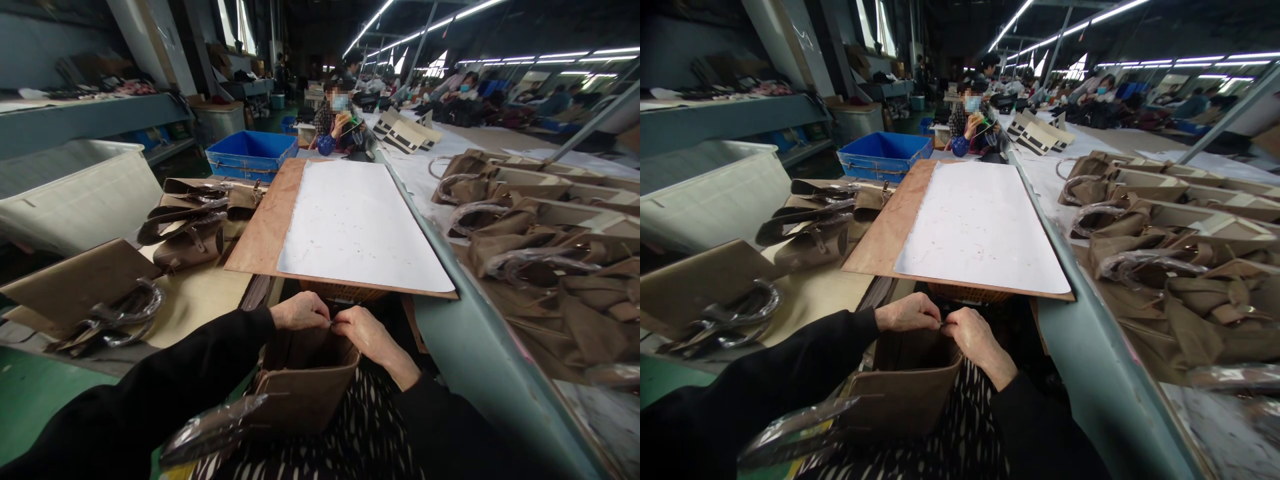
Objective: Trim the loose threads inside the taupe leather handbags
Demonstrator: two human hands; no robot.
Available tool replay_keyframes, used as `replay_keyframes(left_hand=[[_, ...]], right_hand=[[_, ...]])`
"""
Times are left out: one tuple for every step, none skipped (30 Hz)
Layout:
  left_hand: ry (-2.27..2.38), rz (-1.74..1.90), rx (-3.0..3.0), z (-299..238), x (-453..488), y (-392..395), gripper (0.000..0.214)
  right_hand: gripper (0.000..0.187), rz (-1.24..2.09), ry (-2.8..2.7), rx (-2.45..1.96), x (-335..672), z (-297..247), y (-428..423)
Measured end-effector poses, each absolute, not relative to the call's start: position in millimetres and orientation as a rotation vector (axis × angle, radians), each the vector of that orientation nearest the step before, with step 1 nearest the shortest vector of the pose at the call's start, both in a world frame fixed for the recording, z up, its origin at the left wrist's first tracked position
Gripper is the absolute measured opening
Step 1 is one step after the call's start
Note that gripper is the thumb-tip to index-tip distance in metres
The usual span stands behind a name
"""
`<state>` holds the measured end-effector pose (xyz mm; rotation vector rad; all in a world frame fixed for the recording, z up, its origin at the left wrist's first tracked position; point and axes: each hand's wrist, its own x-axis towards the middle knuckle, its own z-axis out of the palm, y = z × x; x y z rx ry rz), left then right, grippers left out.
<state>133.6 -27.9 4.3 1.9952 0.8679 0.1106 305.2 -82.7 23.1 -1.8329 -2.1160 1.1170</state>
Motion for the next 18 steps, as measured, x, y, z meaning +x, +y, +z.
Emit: replay_keyframes(left_hand=[[0.878, 0.106, 1.99, 4, 133, -28, 0.02], [0.885, 0.104, 1.982, 3, 132, -28, 0.02], [0.891, 0.105, 1.972, 3, 132, -28, 0.02], [0.894, 0.106, 1.964, 3, 132, -28, 0.02], [0.898, 0.104, 1.96, 4, 133, -28, 0.02], [0.902, 0.098, 1.963, 6, 134, -28, 0.02], [0.904, 0.095, 1.975, 8, 136, -30, 0.02], [0.905, 0.082, 1.99, 10, 138, -31, 0.019], [0.899, 0.09, 2.01, 11, 140, -33, 0.019], [0.89, 0.099, 2.028, 11, 142, -34, 0.02], [0.89, 0.094, 2.032, 9, 143, -35, 0.02], [0.89, 0.082, 2.038, 5, 144, -35, 0.02], [0.892, 0.085, 2.04, -1, 144, -33, 0.021], [0.89, 0.051, 2.033, -7, 144, -31, 0.022], [0.907, 0.049, 2.038, -13, 144, -28, 0.023], [0.912, 0.057, 2.038, -19, 143, -25, 0.023], [0.944, 0.064, 2.032, -23, 142, -23, 0.023], [0.973, 0.04, 2.019, -25, 141, -22, 0.024]], right_hand=[[0.021, 1.123, -2.122, -1.815, 304, 22, -81], [0.022, 1.117, -2.129, -1.807, 304, 20, -80], [0.023, 1.097, -2.137, -1.807, 304, 18, -79], [0.024, 1.064, -2.145, -1.813, 304, 17, -79], [0.025, 1.029, -2.156, -1.818, 304, 17, -79], [0.025, 0.992, -2.171, -1.82, 305, 17, -80], [0.024, 0.949, -2.184, -1.822, 305, 17, -82], [0.023, 0.935, -2.218, -1.814, 306, 17, -84], [0.023, 0.895, -2.229, -1.823, 306, 18, -86], [0.023, 0.867, -2.244, -1.818, 305, 17, -87], [0.024, 0.849, -2.246, -1.847, 305, 15, -87], [0.025, 0.838, -2.242, -1.858, 305, 12, -86], [0.027, 0.829, -2.25, -1.84, 306, 9, -84], [0.028, 0.842, -2.264, -1.818, 306, 5, -81], [0.03, 0.882, -2.271, -1.808, 307, 2, -78], [0.032, 0.917, -2.269, -1.809, 307, -2, -76], [0.033, 0.94, -2.241, -1.821, 307, -5, -75], [0.035, 0.982, -2.225, -1.809, 306, -7, -74]])
